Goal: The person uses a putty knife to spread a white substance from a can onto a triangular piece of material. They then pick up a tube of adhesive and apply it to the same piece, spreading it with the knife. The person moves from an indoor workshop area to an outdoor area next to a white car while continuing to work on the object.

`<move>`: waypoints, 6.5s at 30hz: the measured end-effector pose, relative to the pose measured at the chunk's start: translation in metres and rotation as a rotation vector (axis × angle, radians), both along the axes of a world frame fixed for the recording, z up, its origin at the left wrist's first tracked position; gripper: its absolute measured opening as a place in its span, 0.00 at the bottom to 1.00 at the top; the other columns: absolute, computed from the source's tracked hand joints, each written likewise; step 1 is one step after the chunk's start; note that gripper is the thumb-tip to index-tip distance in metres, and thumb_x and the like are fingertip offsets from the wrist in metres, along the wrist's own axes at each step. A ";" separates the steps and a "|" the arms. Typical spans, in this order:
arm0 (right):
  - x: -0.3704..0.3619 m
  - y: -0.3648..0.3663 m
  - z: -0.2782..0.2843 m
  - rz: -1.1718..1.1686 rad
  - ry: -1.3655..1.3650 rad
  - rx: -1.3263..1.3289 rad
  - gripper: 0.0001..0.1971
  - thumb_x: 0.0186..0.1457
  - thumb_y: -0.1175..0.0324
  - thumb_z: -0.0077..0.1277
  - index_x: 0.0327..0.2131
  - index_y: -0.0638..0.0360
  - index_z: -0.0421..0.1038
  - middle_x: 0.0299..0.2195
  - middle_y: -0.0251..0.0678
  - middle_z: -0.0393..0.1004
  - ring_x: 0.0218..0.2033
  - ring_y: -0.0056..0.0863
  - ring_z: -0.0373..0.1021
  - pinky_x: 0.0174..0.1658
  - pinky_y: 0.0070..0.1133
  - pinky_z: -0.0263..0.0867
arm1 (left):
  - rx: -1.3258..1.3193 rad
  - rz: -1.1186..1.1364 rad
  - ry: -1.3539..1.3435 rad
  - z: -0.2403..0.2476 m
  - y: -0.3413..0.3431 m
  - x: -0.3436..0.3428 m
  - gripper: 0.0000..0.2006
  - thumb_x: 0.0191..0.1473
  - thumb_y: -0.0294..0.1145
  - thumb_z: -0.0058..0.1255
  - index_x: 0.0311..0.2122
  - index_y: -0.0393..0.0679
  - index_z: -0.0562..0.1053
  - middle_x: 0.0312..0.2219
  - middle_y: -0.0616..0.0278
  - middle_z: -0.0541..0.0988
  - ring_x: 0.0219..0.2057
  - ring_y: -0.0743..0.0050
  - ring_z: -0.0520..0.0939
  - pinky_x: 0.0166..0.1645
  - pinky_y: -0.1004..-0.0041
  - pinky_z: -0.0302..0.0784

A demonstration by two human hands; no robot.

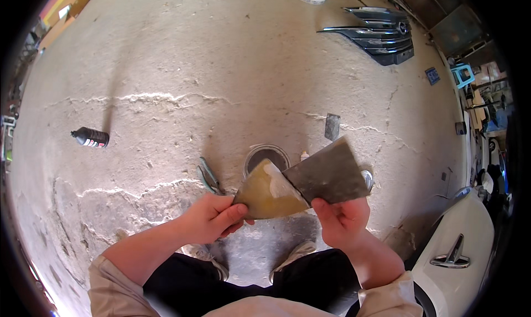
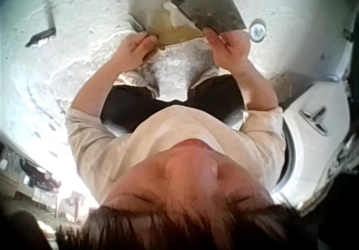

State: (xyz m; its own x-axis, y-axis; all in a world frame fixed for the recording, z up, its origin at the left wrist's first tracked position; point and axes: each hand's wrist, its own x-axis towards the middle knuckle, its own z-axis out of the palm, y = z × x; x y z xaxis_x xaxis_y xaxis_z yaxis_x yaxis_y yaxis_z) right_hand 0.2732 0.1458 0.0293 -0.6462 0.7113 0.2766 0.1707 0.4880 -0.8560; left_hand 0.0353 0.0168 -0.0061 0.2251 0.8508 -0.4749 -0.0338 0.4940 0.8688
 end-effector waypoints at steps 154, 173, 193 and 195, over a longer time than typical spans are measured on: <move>-0.001 0.041 -0.028 0.122 0.400 0.415 0.12 0.59 0.76 0.40 0.47 0.61 0.64 0.34 0.48 0.76 0.32 0.40 0.68 0.37 0.30 0.66 | 0.285 0.189 -0.119 -0.005 0.006 -0.006 0.12 0.63 0.36 0.39 0.41 0.43 0.74 0.24 0.70 0.71 0.21 0.86 0.69 0.27 0.80 0.67; -0.002 0.050 -0.053 0.055 -0.204 0.119 0.12 0.47 0.84 0.53 0.37 0.64 0.74 0.28 0.39 0.74 0.28 0.28 0.70 0.35 0.19 0.65 | 0.257 0.158 -0.007 0.000 -0.004 -0.023 0.13 0.63 0.36 0.38 0.41 0.41 0.74 0.22 0.72 0.71 0.20 0.86 0.69 0.26 0.80 0.66; -0.011 0.028 -0.034 0.152 -0.035 -0.019 0.16 0.49 0.84 0.50 0.43 0.61 0.72 0.34 0.41 0.77 0.30 0.27 0.75 0.34 0.18 0.68 | -0.021 0.080 -0.067 -0.002 0.003 -0.015 0.18 0.65 0.42 0.34 0.39 0.40 0.73 0.19 0.71 0.68 0.17 0.86 0.66 0.25 0.80 0.63; -0.012 0.030 -0.035 0.203 -0.065 0.080 0.15 0.48 0.85 0.50 0.41 0.60 0.73 0.36 0.42 0.77 0.31 0.32 0.75 0.35 0.19 0.69 | -0.023 0.113 -0.114 -0.003 0.002 -0.015 0.19 0.65 0.43 0.33 0.39 0.40 0.72 0.19 0.70 0.68 0.17 0.85 0.65 0.24 0.80 0.62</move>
State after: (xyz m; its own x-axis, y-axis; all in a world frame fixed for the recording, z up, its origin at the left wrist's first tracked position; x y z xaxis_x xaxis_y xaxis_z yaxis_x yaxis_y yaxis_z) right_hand 0.2608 0.1756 -0.0058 -0.7921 0.5423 0.2802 0.1153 0.5836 -0.8038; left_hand 0.0199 0.0189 -0.0086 0.1821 0.8631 -0.4711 -0.1883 0.5009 0.8448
